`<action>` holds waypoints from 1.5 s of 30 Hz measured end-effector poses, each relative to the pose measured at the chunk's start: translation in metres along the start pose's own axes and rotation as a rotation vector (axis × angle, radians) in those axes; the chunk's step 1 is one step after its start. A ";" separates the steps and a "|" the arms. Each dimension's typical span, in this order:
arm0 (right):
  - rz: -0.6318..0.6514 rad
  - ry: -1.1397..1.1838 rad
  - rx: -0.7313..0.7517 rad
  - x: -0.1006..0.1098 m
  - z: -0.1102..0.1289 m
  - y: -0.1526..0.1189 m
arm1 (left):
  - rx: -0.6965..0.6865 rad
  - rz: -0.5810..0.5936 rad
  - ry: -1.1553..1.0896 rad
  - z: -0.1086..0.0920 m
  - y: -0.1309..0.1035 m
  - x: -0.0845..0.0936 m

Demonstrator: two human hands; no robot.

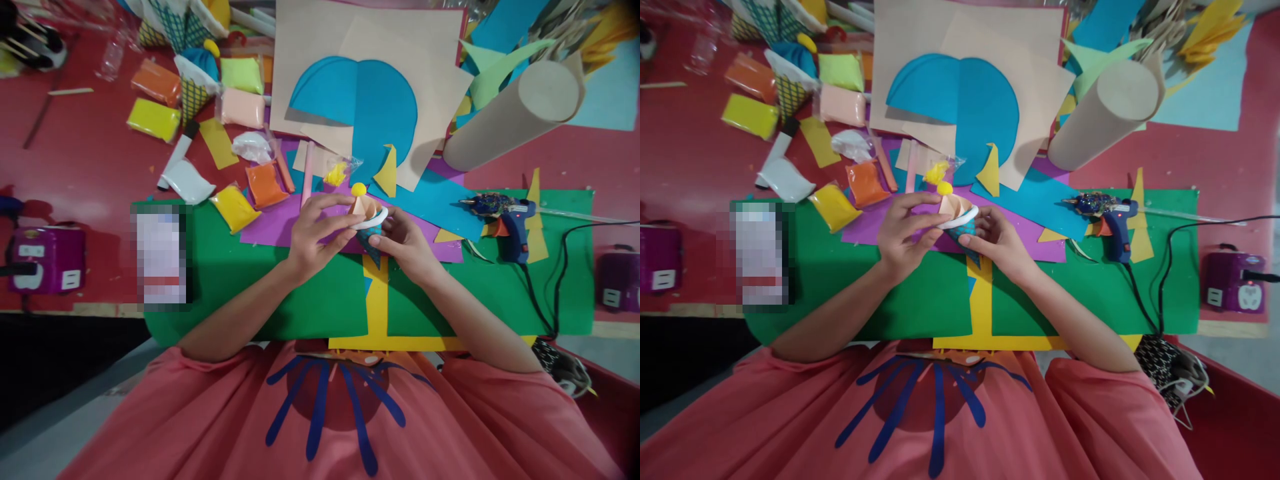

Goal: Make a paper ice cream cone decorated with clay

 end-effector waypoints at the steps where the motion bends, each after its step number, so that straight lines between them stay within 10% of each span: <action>1: -0.010 -0.005 0.009 0.001 0.001 0.000 | 0.002 -0.001 0.006 0.000 0.000 0.000; 35: 0.093 0.156 -0.070 -0.011 -0.002 -0.003 | 0.249 -0.150 -0.308 0.028 -0.009 0.006; 45: 0.005 0.035 0.039 -0.003 0.006 -0.002 | 0.058 -0.088 -0.161 0.008 -0.003 0.006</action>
Point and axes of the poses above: each hand's wrist, its own y-axis towards the middle knuckle, its own x-axis out of the back of the hand, z = x × y, the point moved 10 cm from there along y, towards the middle knuckle, and after that the axes turned 15 degrees about -y, right-handed, at the moved point
